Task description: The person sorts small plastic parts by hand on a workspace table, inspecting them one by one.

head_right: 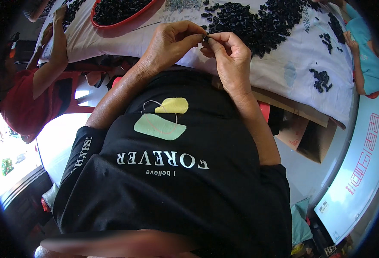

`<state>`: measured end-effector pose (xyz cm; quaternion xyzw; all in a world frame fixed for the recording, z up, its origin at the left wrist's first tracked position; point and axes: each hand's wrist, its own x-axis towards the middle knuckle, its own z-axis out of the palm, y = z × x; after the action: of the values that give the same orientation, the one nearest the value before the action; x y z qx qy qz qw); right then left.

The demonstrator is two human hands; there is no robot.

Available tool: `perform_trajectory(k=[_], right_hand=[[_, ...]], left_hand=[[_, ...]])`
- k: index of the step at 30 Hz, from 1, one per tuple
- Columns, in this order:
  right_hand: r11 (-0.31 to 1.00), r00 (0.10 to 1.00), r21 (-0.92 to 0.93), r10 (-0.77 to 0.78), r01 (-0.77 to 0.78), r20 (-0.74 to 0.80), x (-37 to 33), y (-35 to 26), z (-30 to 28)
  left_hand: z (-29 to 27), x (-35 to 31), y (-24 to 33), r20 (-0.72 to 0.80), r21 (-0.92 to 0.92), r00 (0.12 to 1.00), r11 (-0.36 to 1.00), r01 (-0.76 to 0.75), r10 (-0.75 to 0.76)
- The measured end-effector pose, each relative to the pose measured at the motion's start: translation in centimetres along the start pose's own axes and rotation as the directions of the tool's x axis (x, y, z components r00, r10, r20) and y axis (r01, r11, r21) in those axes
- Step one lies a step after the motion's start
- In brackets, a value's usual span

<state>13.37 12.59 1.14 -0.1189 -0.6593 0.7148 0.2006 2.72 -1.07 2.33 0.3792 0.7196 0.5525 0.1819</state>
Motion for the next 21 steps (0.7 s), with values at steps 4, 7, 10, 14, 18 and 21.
perform_trajectory(k=[4,7,10,14,18,21], right_hand=[[0.999,0.999,-0.020,-0.032,0.033,0.010,0.08,0.20,-0.18],[1.000,1.000,-0.018,-0.025,0.025,0.011,0.03,0.02,0.01],[0.999,0.999,-0.037,-0.035,0.036,0.003,0.07,-0.11,-0.08],[0.998,0.999,-0.046,-0.033,0.033,-0.001,-0.05,0.18,-0.21],[0.984,0.996,-0.158,-0.079,0.084,0.037,0.06,0.18,-0.18],[0.962,0.990,-0.235,-0.129,0.137,0.051,0.08,0.24,-0.28]], left_hand=[[-0.10,0.07,0.26,0.027,-0.044,0.999,0.999,0.031,-0.030],[-0.31,0.03,0.20,0.060,-0.055,0.998,0.998,0.037,-0.034],[-0.18,0.10,0.12,0.070,-0.080,0.997,0.996,0.035,-0.029],[-0.13,-0.08,0.34,0.061,-0.052,0.997,0.997,0.048,-0.045],[-0.18,-0.04,0.55,0.045,-0.014,0.998,0.999,0.043,-0.042],[-0.03,-0.16,0.79,0.040,-0.003,0.998,0.999,0.053,-0.053]])
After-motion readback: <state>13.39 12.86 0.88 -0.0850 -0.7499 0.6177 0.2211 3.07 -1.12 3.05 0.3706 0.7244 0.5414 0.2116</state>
